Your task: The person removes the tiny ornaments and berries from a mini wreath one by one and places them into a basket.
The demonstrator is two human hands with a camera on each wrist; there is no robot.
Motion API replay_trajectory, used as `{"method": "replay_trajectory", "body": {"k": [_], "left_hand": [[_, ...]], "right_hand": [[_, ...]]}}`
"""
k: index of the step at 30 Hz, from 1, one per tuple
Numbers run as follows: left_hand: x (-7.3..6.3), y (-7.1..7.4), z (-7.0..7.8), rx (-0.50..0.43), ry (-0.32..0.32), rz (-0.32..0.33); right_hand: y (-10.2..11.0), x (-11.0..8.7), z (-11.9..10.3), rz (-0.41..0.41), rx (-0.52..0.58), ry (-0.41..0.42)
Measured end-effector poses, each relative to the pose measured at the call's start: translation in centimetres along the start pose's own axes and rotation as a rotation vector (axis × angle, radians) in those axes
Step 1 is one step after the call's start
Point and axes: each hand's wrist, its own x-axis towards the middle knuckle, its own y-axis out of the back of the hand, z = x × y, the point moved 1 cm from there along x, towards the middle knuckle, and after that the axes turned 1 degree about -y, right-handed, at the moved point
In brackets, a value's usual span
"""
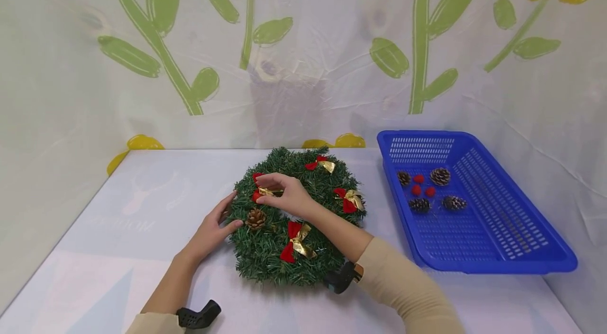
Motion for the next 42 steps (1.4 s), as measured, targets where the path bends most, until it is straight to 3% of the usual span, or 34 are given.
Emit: {"method": "replay_trajectory", "body": {"k": [9,20,26,42], "left_hand": [[0.1,0.0,0.1,-0.004,-0.013,-0.004],[0.0,0.0,-0.1,0.001,-0.006,-0.006],[0.0,0.1,-0.1,0.008,-0.011,-0.006],[0.2,0.0,-0.2,0.002,-0.01,-0.003]], "right_hand": [[-1.1,-0.1,1.3,-0.018,-0.031,-0.034],[-2.0,0.1,1.5,0.009,-0.185,-0.058],[-2.0,0.2,1.4,0.055,-0.14,-0.096],[-0.3,-0.4,0.2,0.027,-0.139,-0.102]]}}
